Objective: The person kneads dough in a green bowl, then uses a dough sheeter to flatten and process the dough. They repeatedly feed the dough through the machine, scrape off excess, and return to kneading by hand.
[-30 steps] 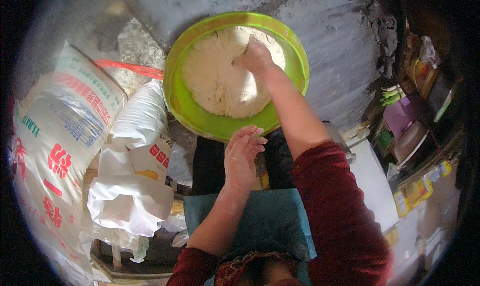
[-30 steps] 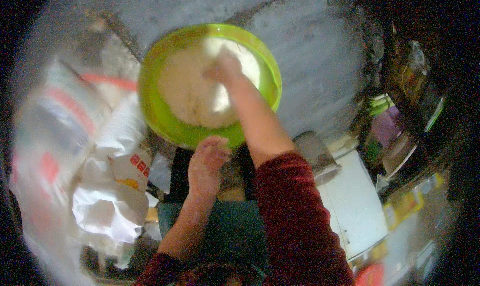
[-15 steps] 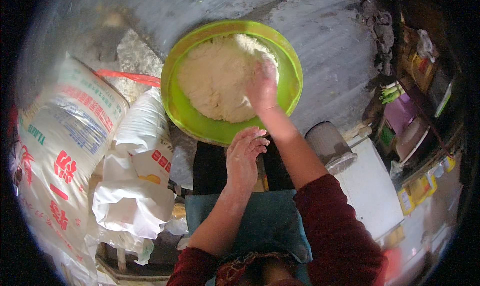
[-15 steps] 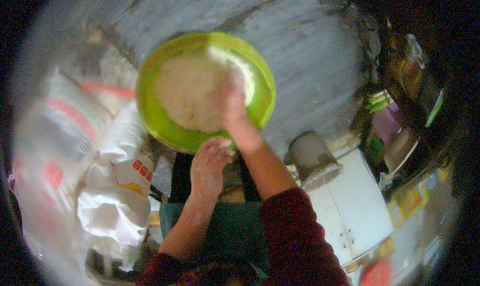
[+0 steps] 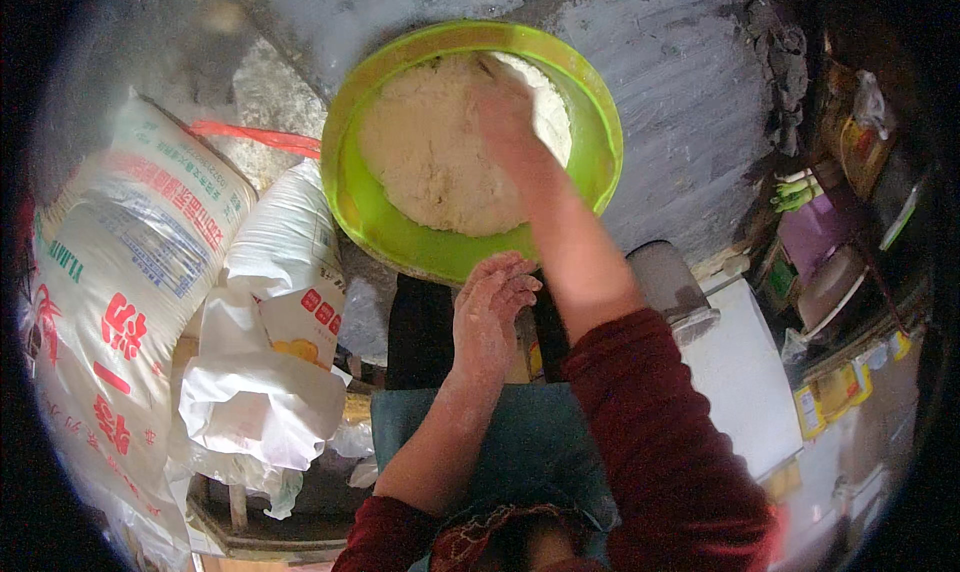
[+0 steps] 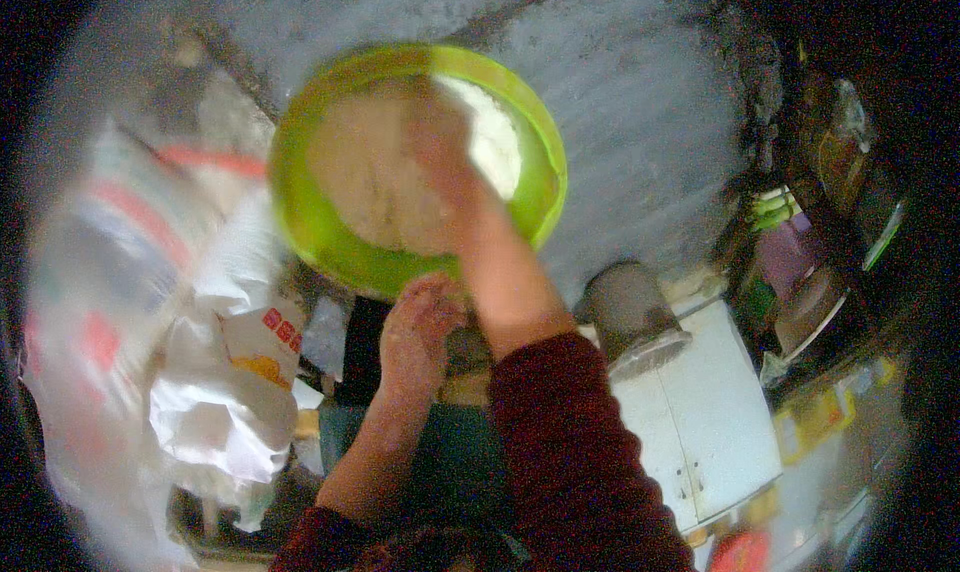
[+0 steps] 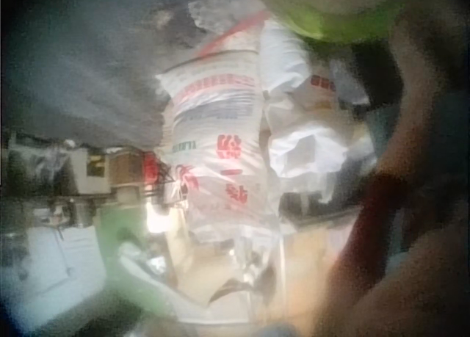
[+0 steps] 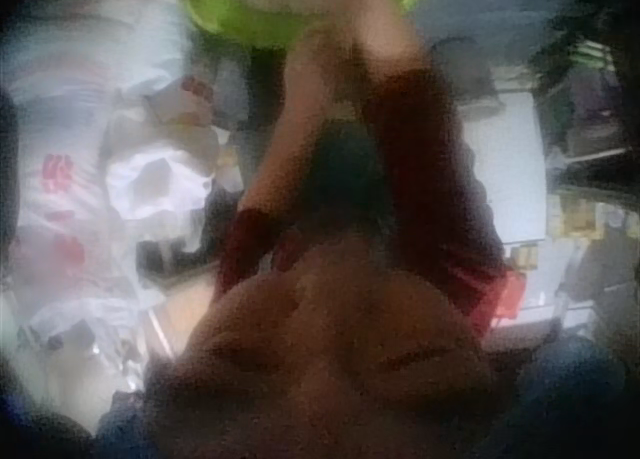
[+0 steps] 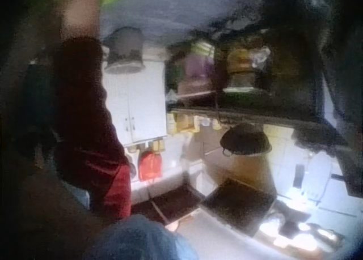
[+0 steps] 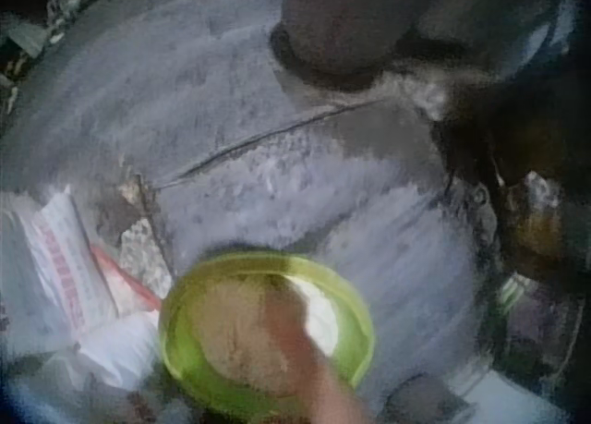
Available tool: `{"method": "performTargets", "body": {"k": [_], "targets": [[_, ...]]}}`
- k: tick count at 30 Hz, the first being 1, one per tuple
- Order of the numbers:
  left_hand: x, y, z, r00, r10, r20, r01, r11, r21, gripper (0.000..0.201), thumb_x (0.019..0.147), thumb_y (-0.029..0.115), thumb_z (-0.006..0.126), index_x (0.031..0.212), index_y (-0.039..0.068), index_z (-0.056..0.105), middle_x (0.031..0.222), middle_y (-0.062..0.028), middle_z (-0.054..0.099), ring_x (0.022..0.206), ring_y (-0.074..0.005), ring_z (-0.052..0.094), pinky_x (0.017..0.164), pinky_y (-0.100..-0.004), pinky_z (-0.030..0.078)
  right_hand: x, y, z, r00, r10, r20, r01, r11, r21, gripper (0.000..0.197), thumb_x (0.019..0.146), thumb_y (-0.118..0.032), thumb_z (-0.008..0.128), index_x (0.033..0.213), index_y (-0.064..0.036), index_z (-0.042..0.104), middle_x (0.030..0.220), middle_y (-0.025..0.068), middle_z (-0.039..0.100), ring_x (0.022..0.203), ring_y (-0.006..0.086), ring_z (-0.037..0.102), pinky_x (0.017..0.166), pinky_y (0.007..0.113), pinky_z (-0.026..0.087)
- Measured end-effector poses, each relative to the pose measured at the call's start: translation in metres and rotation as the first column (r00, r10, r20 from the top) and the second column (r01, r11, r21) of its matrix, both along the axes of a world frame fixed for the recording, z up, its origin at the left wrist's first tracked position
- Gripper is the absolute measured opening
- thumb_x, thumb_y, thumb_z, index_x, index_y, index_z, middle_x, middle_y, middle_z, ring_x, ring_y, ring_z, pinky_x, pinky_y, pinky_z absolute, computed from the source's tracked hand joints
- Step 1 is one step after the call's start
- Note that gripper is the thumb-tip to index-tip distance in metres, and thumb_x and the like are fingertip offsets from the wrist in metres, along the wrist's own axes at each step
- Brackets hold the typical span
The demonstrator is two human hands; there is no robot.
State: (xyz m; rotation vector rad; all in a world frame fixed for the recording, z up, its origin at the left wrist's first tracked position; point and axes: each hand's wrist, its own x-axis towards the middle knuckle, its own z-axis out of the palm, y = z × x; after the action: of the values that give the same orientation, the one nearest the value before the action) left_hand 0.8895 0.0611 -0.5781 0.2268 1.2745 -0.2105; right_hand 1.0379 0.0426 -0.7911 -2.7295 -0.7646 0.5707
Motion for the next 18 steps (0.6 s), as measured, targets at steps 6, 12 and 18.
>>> {"method": "performTargets", "body": {"k": [6, 12, 18], "targets": [[-0.002, 0.007, -0.003, 1.000, -0.002, 0.019, 0.003, 1.000, -0.003, 0.034, 0.087, 0.019, 0.055, 0.116, 0.002, 0.053, 0.114, -0.0114, 0.058, 0.098, -0.0221, 0.058, 0.078, -0.0348, 0.049, -0.027, -0.104, 0.016, 0.659, -0.407, -0.633, 0.599, 0.793, 0.113, 0.035, 0.088, -0.008, 0.052, 0.122, -0.0042, 0.055, 0.127, 0.0104, 0.052, 0.113, 0.0180, 0.049, 0.089, 0.029, 0.044], [-0.008, 0.054, -0.050, 0.969, -0.201, -0.146, 0.246, 0.696, 0.675, 0.046, 0.086, 0.008, 0.051, 0.130, -0.004, 0.041, 0.129, -0.0166, 0.047, 0.118, -0.0246, 0.045, 0.099, -0.0350, 0.036, -0.003, -0.043, 0.064, 0.942, -0.081, -0.326, 0.171, 0.951, 0.257, 0.056, 0.078, -0.004, 0.063, 0.131, -0.0098, 0.047, 0.134, 0.0135, 0.045, 0.126, 0.0261, 0.040, 0.102, 0.038, 0.037], [0.026, 0.111, -0.172, 0.700, -0.608, -0.376, 0.580, 0.175, 0.796, 0.059, 0.080, 0.010, 0.061, 0.134, 0.001, 0.039, 0.138, -0.0167, 0.038, 0.127, -0.0286, 0.037, 0.106, -0.0379, 0.030, 0.050, 0.024, 0.015, 0.736, 0.539, -0.410, -0.617, 0.783, -0.079, 0.071, 0.069, -0.022, 0.074, 0.133, -0.0128, 0.044, 0.126, 0.0149, 0.053, 0.112, 0.0284, 0.053, 0.094, 0.036, 0.044]]}}
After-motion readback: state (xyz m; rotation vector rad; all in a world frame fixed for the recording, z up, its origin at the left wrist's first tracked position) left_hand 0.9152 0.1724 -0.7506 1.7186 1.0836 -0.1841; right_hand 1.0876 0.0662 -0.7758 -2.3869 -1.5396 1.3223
